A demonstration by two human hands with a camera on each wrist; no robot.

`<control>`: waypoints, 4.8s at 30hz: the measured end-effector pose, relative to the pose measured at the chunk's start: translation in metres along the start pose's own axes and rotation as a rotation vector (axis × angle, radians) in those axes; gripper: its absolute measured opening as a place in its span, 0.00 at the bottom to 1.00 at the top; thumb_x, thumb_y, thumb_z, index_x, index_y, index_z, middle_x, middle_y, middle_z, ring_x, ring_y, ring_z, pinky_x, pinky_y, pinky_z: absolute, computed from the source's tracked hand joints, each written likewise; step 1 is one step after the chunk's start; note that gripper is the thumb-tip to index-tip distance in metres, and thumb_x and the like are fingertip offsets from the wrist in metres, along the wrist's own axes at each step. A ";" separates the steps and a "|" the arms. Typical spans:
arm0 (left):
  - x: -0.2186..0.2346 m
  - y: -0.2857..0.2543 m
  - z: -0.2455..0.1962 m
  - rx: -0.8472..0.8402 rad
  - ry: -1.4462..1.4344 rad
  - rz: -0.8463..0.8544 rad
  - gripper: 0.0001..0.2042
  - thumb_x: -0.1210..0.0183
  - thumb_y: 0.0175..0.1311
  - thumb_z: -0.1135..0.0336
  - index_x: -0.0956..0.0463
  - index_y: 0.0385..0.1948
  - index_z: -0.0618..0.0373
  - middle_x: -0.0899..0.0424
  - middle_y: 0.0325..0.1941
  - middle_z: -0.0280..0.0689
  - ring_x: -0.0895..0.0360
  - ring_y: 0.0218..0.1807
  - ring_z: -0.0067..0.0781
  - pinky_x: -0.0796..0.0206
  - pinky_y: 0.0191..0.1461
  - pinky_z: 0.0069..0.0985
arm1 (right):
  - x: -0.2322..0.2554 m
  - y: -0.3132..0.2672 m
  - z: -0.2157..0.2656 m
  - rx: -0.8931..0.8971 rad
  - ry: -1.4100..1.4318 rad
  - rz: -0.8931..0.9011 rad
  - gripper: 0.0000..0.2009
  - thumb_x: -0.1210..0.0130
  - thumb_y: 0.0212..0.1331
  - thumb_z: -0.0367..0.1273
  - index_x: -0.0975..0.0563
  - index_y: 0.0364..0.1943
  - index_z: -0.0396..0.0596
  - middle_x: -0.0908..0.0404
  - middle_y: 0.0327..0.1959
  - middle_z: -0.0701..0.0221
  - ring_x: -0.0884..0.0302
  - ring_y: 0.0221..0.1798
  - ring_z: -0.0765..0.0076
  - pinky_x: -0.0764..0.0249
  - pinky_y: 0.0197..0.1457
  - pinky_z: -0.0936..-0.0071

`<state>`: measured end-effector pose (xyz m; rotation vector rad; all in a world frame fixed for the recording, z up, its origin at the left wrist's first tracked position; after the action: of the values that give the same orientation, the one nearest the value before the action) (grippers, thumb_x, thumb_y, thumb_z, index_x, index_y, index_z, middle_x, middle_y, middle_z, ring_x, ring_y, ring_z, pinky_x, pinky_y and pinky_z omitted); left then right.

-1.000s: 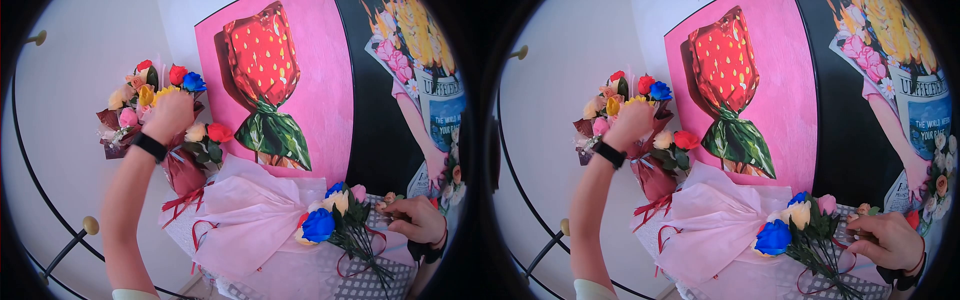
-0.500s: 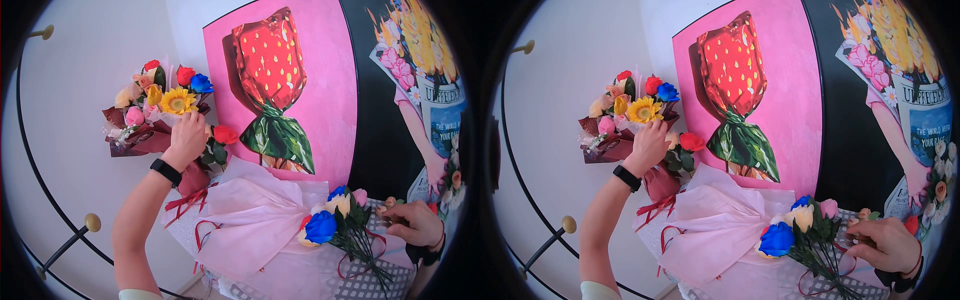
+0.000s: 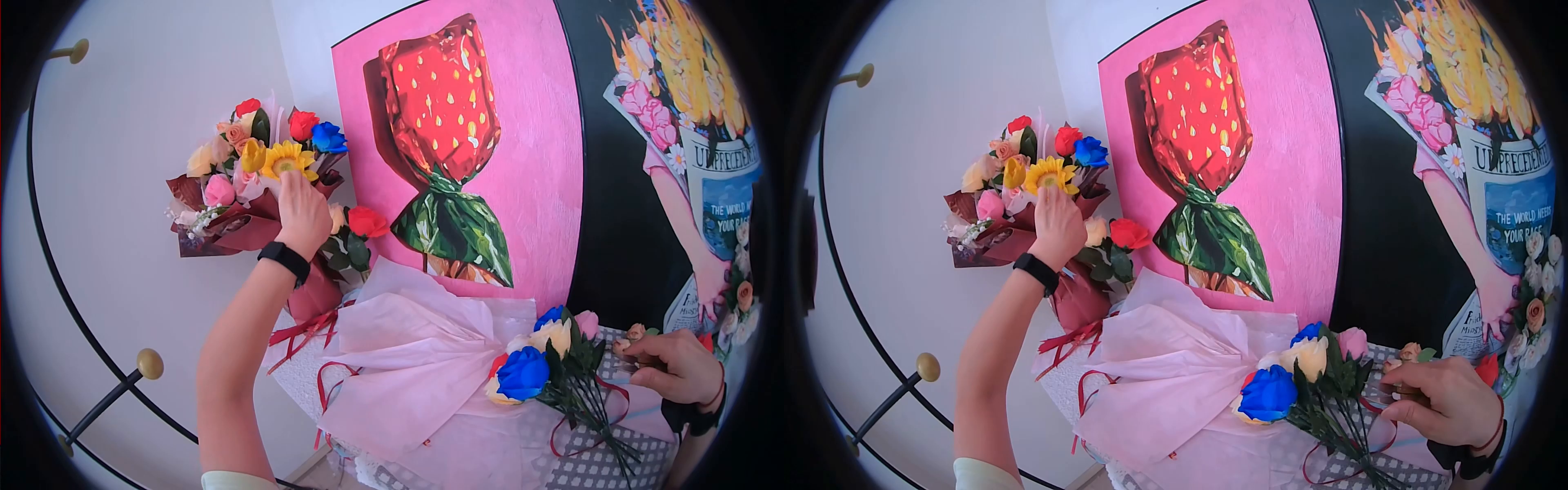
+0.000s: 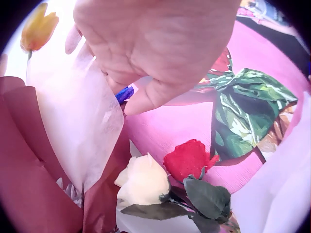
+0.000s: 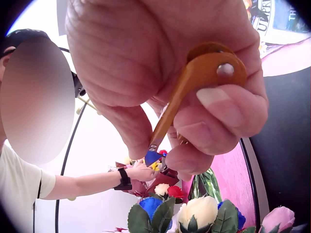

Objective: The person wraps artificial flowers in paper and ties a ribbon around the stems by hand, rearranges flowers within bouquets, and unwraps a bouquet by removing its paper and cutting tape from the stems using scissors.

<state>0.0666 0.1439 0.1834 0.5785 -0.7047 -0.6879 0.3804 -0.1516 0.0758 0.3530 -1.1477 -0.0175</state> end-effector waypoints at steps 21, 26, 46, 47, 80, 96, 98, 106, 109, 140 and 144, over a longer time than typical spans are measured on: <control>-0.040 0.034 0.019 0.204 -0.223 0.009 0.29 0.45 0.49 0.54 0.34 0.51 0.67 0.40 0.61 0.48 0.45 0.63 0.45 0.55 0.62 0.42 | -0.002 0.001 -0.004 -0.005 -0.005 0.004 0.16 0.40 0.46 0.37 0.25 0.35 0.39 0.26 0.17 0.64 0.26 0.19 0.61 0.34 0.22 0.72; -0.023 0.021 0.013 0.195 -0.261 -0.032 0.34 0.43 0.48 0.52 0.39 0.55 0.66 0.42 0.63 0.48 0.49 0.65 0.46 0.58 0.64 0.46 | -0.001 0.001 -0.003 -0.004 -0.004 -0.007 0.16 0.40 0.46 0.37 0.25 0.35 0.39 0.26 0.17 0.64 0.25 0.19 0.61 0.34 0.22 0.72; 0.082 -0.021 -0.041 -0.103 -0.648 -0.473 0.32 0.41 0.46 0.60 0.40 0.55 0.59 0.40 0.60 0.46 0.46 0.63 0.46 0.58 0.65 0.43 | -0.004 0.003 0.000 -0.007 0.013 0.041 0.17 0.41 0.47 0.37 0.26 0.37 0.37 0.26 0.17 0.65 0.25 0.20 0.61 0.34 0.23 0.73; 0.092 -0.025 -0.045 -0.131 -0.697 -0.499 0.31 0.41 0.46 0.60 0.39 0.55 0.60 0.40 0.60 0.46 0.46 0.63 0.46 0.58 0.65 0.42 | -0.004 0.002 -0.001 -0.007 0.013 0.040 0.17 0.41 0.47 0.37 0.26 0.37 0.37 0.26 0.17 0.65 0.25 0.20 0.61 0.34 0.23 0.73; 0.248 -0.156 -0.218 -0.984 -1.584 -0.006 0.24 0.41 0.50 0.51 0.30 0.45 0.58 0.27 0.42 0.41 0.33 0.49 0.43 0.46 0.53 0.33 | 0.021 -0.013 0.026 0.022 0.085 -0.054 0.12 0.44 0.50 0.32 0.27 0.37 0.40 0.28 0.18 0.65 0.30 0.18 0.64 0.36 0.22 0.76; 0.212 -0.144 -0.221 -0.910 -1.684 0.178 0.34 0.37 0.44 0.55 0.41 0.53 0.59 0.32 0.49 0.45 0.33 0.52 0.46 0.39 0.51 0.33 | 0.022 -0.011 0.023 -0.003 0.048 -0.105 0.09 0.48 0.51 0.32 0.25 0.33 0.41 0.24 0.20 0.62 0.25 0.23 0.57 0.32 0.27 0.72; 0.212 -0.140 -0.215 -0.809 -1.633 0.228 0.32 0.37 0.44 0.54 0.40 0.50 0.59 0.30 0.46 0.46 0.30 0.48 0.47 0.37 0.46 0.35 | 0.022 -0.010 0.021 -0.004 0.032 -0.108 0.09 0.48 0.51 0.32 0.25 0.33 0.41 0.24 0.20 0.62 0.25 0.23 0.57 0.32 0.26 0.72; 0.199 -0.130 -0.217 -0.643 -1.538 0.257 0.20 0.40 0.49 0.55 0.34 0.37 0.58 0.24 0.31 0.45 0.27 0.38 0.49 0.38 0.38 0.39 | 0.021 -0.008 0.023 -0.044 0.018 -0.069 0.12 0.44 0.49 0.37 0.25 0.32 0.43 0.25 0.19 0.63 0.25 0.23 0.57 0.33 0.26 0.70; 0.203 -0.130 -0.220 -0.691 -1.611 0.158 0.15 0.43 0.52 0.58 0.33 0.33 0.58 0.25 0.30 0.45 0.27 0.38 0.49 0.38 0.38 0.38 | 0.017 -0.009 0.025 -0.023 -0.028 -0.030 0.13 0.43 0.48 0.39 0.24 0.32 0.43 0.24 0.20 0.63 0.25 0.24 0.57 0.33 0.26 0.70; 0.214 -0.098 -0.171 -0.503 -2.113 0.140 0.09 0.47 0.60 0.64 0.28 0.27 0.62 0.29 0.31 0.32 0.33 0.33 0.20 0.41 0.35 0.20 | -0.062 0.006 -0.003 0.024 -0.058 0.169 0.12 0.43 0.48 0.39 0.26 0.30 0.45 0.23 0.21 0.64 0.24 0.27 0.57 0.33 0.31 0.65; 0.212 -0.098 -0.172 -0.475 -2.103 0.118 0.07 0.46 0.59 0.66 0.28 0.28 0.60 0.29 0.31 0.31 0.32 0.33 0.21 0.42 0.36 0.19 | -0.069 0.004 -0.006 0.052 -0.035 0.195 0.13 0.42 0.48 0.39 0.26 0.30 0.45 0.23 0.21 0.63 0.23 0.27 0.58 0.32 0.30 0.66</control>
<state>0.2777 -0.0316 0.0902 -0.9327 -2.3461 -1.1672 0.3561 -0.1324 0.0134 0.2866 -1.2144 0.1785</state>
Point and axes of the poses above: each hand's wrist, its own y-axis towards the middle knuckle, its own x-axis out of the back of the hand, z = x × y, the point moved 10 cm from there along y, towards the middle knuckle
